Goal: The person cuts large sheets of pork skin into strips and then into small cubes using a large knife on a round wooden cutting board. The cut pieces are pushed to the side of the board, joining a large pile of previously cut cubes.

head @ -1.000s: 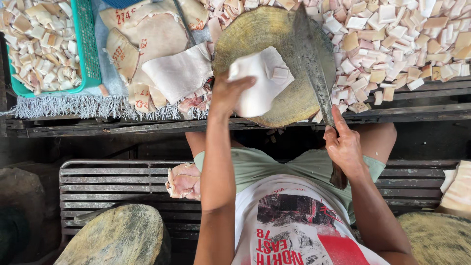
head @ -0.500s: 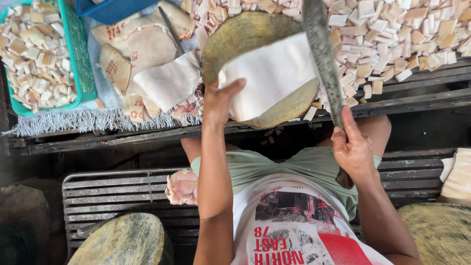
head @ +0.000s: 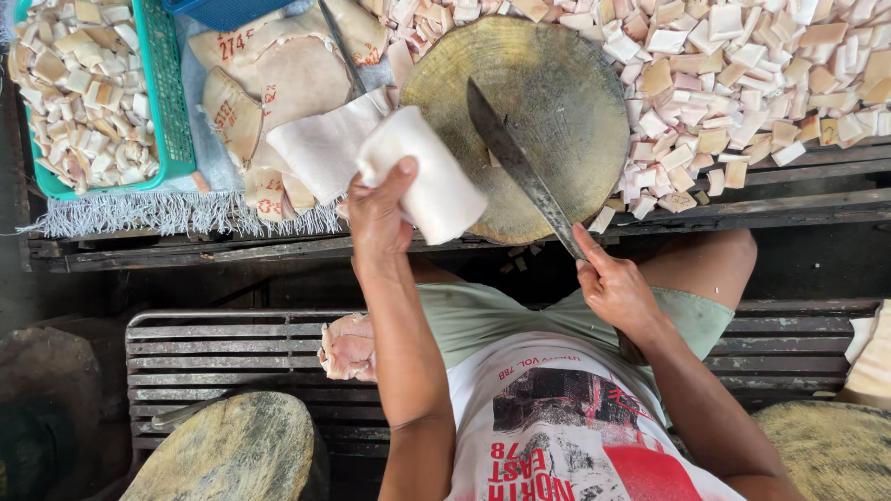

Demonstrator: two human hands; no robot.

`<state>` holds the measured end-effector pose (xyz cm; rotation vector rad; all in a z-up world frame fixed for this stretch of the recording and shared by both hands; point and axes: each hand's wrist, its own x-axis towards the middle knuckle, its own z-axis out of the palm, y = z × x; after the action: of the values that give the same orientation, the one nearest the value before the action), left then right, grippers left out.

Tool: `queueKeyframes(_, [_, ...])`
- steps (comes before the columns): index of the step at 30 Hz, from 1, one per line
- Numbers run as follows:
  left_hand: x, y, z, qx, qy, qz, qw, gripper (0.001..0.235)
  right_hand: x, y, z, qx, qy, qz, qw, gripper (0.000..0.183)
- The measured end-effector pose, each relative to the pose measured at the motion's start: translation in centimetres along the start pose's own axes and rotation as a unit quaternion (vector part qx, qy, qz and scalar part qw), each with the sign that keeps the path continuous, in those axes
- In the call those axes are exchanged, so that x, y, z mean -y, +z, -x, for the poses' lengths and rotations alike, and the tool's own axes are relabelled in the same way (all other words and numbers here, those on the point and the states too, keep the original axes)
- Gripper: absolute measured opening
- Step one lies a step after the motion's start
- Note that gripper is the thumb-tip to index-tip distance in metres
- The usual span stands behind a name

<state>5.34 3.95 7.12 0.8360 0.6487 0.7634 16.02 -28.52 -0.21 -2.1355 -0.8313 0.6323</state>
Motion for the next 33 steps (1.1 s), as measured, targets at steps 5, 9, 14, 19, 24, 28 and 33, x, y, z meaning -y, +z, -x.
queueKeyframes(5, [0.6,4.2,-0.7,0.045,-0.022,0.001,0.999,0.049,0.1,-0.6,-0.6,-0.052,-0.107,0.048,0.992,0.073])
queueKeyframes(9, [0.1,7.0,-1.0,0.082,0.007,0.012,0.996,0.047,0.3,-1.4,-0.8,-0.029,-0.063,0.050,0.996,0.075])
queueKeyframes(14, [-1.3,7.2,0.1,0.080,0.025,-0.008,0.996,0.048,0.0,-0.8,-0.8,-0.025,-0.109,-0.011,0.994,0.077])
queueKeyframes(19, [-3.7,5.2,1.0,0.052,0.054,0.032,0.997,0.044,-0.4,0.2,-0.8,0.014,-0.077,0.028,0.997,0.076])
queueKeyframes(24, [-1.7,7.3,0.5,0.070,0.024,0.030,0.997,0.043,-1.3,0.0,-1.6,-0.025,-0.103,0.080,0.991,0.077])
queueKeyframes(28, [1.1,10.1,-0.1,0.124,-0.016,0.042,0.991,0.040,-2.2,-4.2,-2.5,-0.118,-0.050,0.169,0.977,0.074])
queueKeyframes(33, [4.6,9.1,-0.3,0.148,-0.076,-0.025,0.986,0.037,-2.4,-8.5,-1.4,-0.192,0.070,0.269,0.941,0.058])
